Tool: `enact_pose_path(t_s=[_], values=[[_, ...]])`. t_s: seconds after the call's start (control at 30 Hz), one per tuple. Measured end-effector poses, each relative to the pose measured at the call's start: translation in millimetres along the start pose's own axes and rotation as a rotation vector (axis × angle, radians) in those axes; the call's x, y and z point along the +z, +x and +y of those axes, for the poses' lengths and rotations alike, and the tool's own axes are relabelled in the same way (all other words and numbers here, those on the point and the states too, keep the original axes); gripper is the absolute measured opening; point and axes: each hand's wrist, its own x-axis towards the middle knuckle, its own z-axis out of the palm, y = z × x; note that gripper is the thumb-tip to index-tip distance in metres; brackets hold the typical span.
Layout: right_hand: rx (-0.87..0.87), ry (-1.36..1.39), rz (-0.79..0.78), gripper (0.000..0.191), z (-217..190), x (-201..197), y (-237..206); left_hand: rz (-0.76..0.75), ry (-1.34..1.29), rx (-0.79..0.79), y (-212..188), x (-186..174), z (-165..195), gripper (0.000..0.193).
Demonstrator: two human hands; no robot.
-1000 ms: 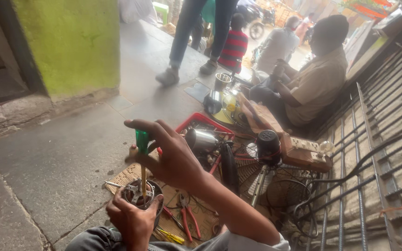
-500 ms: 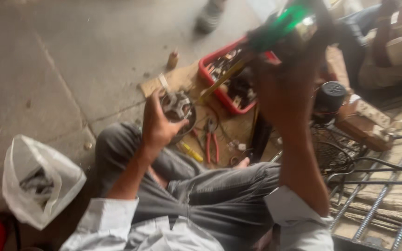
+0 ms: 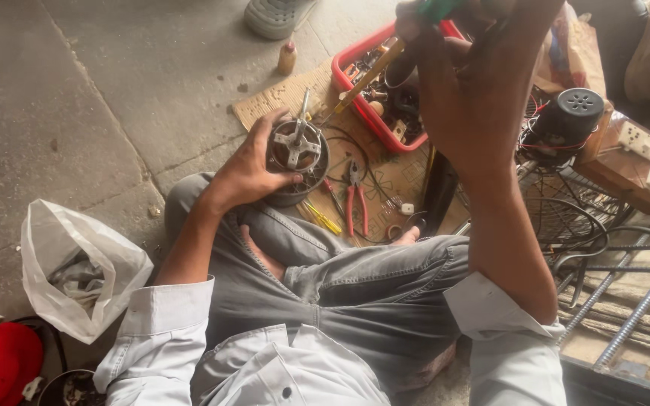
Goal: The person sits on the floor and repairs a small electric motor, holding the motor housing and using a screwdriver to loosen and tighten its parts. They handle the motor casing, rotor and mounting plate, turning the unit over and repositioning it while working on different sides.
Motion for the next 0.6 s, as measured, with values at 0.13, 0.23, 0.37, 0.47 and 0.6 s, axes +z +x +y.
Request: enact_pose_path(t_s=[0.13, 0.23, 0.37, 0.47, 0.6], values=[[-0.296, -0.269, -0.079, 0.076, 3.2, 1.4, 0.1, -0.008, 0.024, 0.010, 0.7, -0.1, -4.3, 0.112], [-0.336, -0.287, -0.089, 0.079, 5.8, 0.9, 0.7, -0.017, -0.005, 0.007, 0.6, 0.2, -5.7, 0.112], [-0.450, -0.424, -0.097, 0.085, 1.4, 4.7, 0.8, -0.005, 0.007, 0.040, -0.1, 1.2, -6.7, 0.112], [-0.538, -0.460, -0.091, 0.080, 2.1, 8.2, 4.2, -0.014, 0.023, 0.035, 1.5, 0.5, -7.3, 0.113], [-0.604, -0.646, 0.014, 0.057, 31.0, -3.3, 25.6, -0.047, -0.068, -0.070, 2.8, -3.2, -0.2, 0.124]])
